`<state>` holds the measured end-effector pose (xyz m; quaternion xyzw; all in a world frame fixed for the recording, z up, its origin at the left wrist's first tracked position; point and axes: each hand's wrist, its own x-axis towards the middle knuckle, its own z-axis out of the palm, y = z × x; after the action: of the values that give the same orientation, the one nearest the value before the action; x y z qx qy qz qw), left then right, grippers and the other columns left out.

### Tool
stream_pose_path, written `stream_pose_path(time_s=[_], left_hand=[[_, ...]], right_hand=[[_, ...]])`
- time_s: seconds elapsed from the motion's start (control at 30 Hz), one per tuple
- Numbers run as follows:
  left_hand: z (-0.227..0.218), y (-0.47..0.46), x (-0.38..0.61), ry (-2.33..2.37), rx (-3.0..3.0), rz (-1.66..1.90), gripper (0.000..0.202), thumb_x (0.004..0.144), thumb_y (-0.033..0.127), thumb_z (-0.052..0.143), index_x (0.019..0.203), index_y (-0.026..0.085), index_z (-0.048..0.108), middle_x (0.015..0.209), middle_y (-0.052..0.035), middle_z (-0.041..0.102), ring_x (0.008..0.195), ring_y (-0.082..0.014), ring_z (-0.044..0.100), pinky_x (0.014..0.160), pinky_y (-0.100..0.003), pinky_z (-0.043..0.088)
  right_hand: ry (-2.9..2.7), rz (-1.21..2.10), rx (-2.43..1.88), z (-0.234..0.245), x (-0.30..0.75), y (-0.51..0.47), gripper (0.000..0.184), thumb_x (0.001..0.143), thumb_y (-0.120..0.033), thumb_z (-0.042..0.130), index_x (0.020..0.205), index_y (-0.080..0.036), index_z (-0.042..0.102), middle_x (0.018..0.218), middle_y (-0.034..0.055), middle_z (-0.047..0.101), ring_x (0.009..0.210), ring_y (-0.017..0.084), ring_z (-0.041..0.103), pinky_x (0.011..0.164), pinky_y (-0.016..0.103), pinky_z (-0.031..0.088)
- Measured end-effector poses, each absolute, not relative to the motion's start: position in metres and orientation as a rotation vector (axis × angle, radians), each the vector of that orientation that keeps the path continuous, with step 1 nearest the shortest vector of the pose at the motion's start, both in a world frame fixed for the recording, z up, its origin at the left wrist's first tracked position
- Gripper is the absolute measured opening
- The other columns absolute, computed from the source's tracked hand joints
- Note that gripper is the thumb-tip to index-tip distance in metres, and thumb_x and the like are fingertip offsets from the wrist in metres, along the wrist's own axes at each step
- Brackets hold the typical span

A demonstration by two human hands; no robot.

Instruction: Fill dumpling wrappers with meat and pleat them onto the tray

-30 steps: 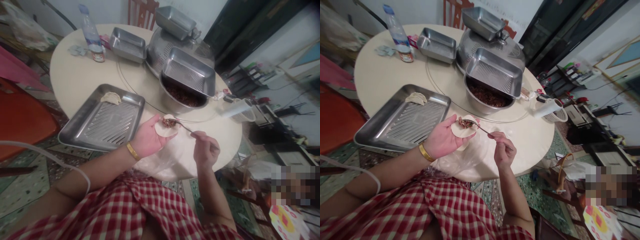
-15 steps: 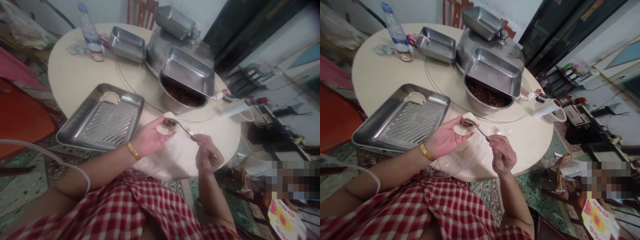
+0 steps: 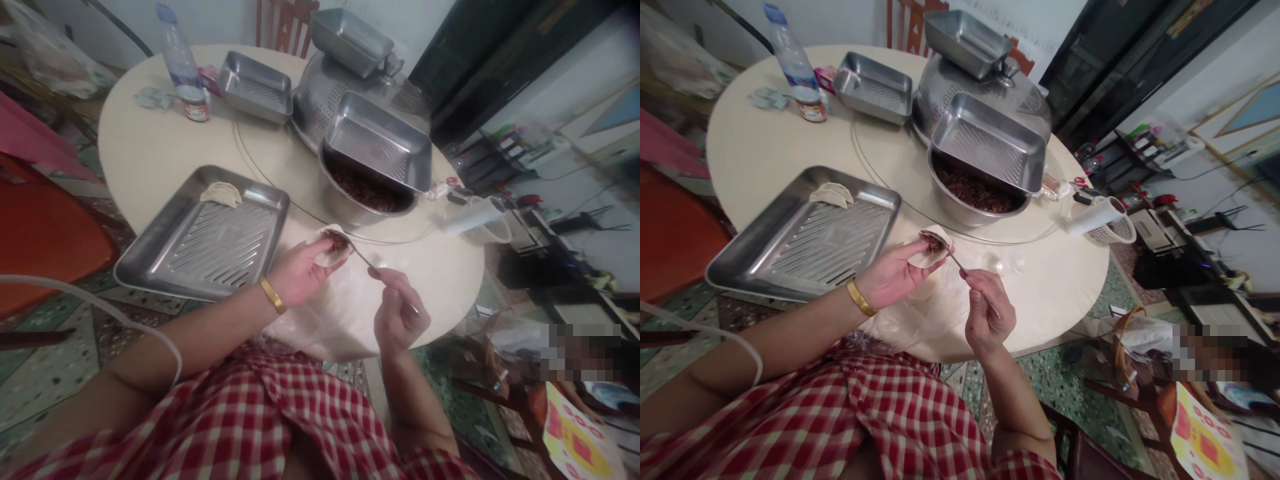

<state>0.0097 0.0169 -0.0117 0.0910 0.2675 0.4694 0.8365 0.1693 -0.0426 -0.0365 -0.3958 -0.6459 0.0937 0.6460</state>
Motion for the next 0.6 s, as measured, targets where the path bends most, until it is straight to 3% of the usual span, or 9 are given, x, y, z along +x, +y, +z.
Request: stream_pose_path(time_s=[0.23,0.43,0.6], left_hand=[[-0.013,0.017,0.003,0.562,0.224,0.937,0.025,0.095,0.006,0.046,0.091,0.007,0.071,0.099,-0.0111,0.075,0.090,-0.0181,0.073,0.094,-0.030,0.055],[-0.010,0.015,-0.005,0.481,0.154,0.866,0.029,0.098,0.010,0.040,0.090,0.009,0.067,0.095,-0.0084,0.073,0.095,-0.0221,0.073,0.094,-0.036,0.055],[-0.012,0.015,-0.006,0.435,0.139,0.816,0.028,0.099,0.011,0.038,0.090,0.009,0.064,0.095,-0.0091,0.073,0.099,-0.0248,0.073,0.095,-0.037,0.055]], right_hand=[[-1.353,0.269,-0.918,-0.024,0.175,-0.037,0.018,0.092,-0.018,0.057,0.096,-0.024,0.074,0.084,0.0028,0.076,0.081,0.020,0.073,0.071,0.039,0.060],[-1.343,0.309,-0.769,-0.006,0.210,-0.031,0.010,0.090,-0.023,0.064,0.088,-0.024,0.074,0.076,0.0002,0.074,0.075,0.019,0.072,0.066,0.037,0.059],[-1.579,0.335,-0.744,0.005,0.233,-0.039,0.015,0.090,-0.019,0.062,0.096,-0.025,0.075,0.089,0.0040,0.077,0.082,0.022,0.071,0.066,0.040,0.056]])
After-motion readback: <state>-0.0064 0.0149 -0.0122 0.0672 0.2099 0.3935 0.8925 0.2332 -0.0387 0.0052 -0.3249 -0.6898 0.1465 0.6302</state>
